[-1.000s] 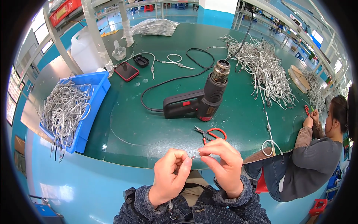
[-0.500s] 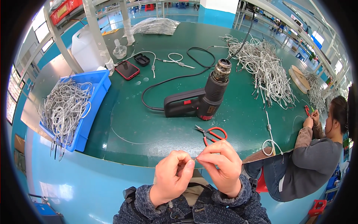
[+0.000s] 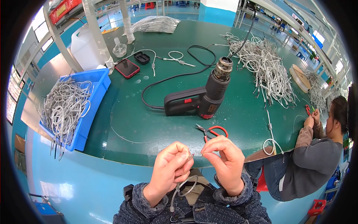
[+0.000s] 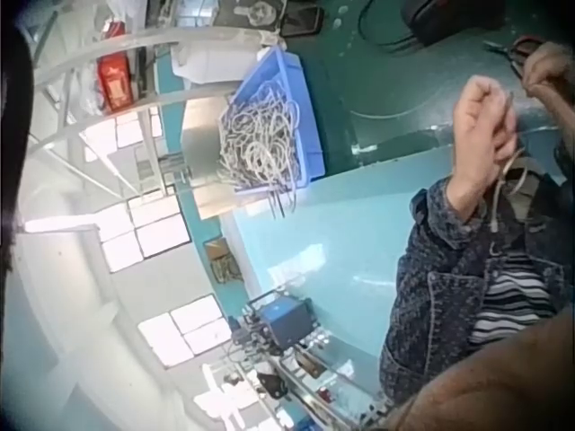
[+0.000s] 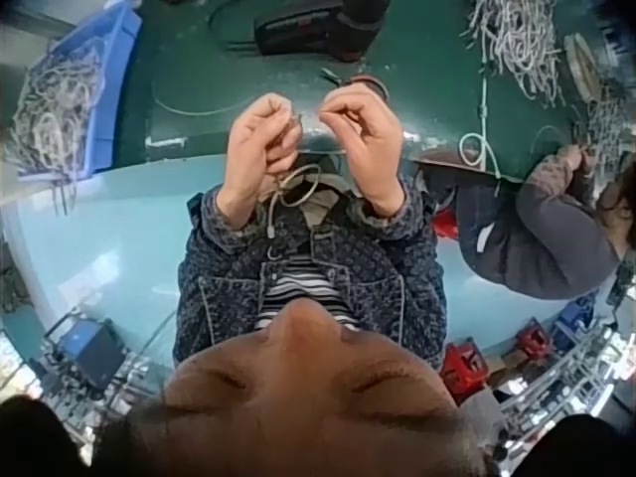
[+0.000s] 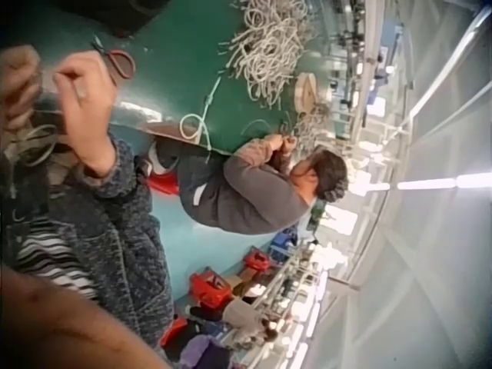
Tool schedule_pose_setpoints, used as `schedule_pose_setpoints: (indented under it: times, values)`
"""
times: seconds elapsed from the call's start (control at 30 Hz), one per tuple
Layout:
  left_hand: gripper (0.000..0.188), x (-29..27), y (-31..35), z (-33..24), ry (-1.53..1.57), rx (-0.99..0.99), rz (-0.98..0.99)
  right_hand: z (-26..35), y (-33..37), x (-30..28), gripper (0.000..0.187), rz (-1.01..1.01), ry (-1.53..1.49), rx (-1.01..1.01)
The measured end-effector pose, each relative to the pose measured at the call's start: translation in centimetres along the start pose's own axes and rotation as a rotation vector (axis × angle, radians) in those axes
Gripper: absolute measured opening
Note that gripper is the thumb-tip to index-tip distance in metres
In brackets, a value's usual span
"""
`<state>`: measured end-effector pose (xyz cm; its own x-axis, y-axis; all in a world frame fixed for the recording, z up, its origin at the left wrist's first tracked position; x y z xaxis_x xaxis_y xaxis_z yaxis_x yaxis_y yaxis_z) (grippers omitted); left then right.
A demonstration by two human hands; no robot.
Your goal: The person fits a small component onto the end of a wire, trims it with shears, and heats the connection over a heat gun. They then thread the wire through a long clear tube and trim the tube with the shears.
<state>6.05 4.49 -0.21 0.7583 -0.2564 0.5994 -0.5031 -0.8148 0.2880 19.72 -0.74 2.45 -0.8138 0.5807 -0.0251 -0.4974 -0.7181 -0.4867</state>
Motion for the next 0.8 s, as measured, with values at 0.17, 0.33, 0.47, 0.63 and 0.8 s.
schedule_pose_setpoints:
  times: [0.17,0.33,0.47,0.63,0.8]
  values:
    - [0.014,-0.2,-0.1,0.2,0.036,-0.062,-0.011,0.2,-0.2,0.1,0.012,0.020,0.041,-0.005]
    - [0.013,0.1,0.3,0.1,-0.195,0.207,-0.022,0.7,-0.4,0.2,0.011,0.046,0.106,-0.075]
    - [0.013,0.2,0.6,0.1,-0.302,0.361,-0.025,0.6,-0.4,0.2,0.011,0.049,0.113,-0.094]
    - [0.013,-0.2,0.3,-0.1,-0.144,0.136,-0.013,0.0,0.0,-0.2,0.011,0.027,-0.013,0.049]
    - [0.013,-1.0,-0.4,0.3,0.094,-0.146,0.004,-0.2,-0.1,0.0,0.011,0.068,-0.110,0.099]
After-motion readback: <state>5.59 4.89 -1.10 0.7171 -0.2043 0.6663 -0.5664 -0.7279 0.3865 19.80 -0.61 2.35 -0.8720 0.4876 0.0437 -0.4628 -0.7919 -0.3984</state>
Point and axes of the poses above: each hand's wrist, its own y-axis away from the middle knuckle, its own x-axis out of the palm, z = x × y, the point moved 4 cm from there along -y, towards the middle knuckle, and after that the axes turned 15 degrees about -z, right-handed, at the moved point
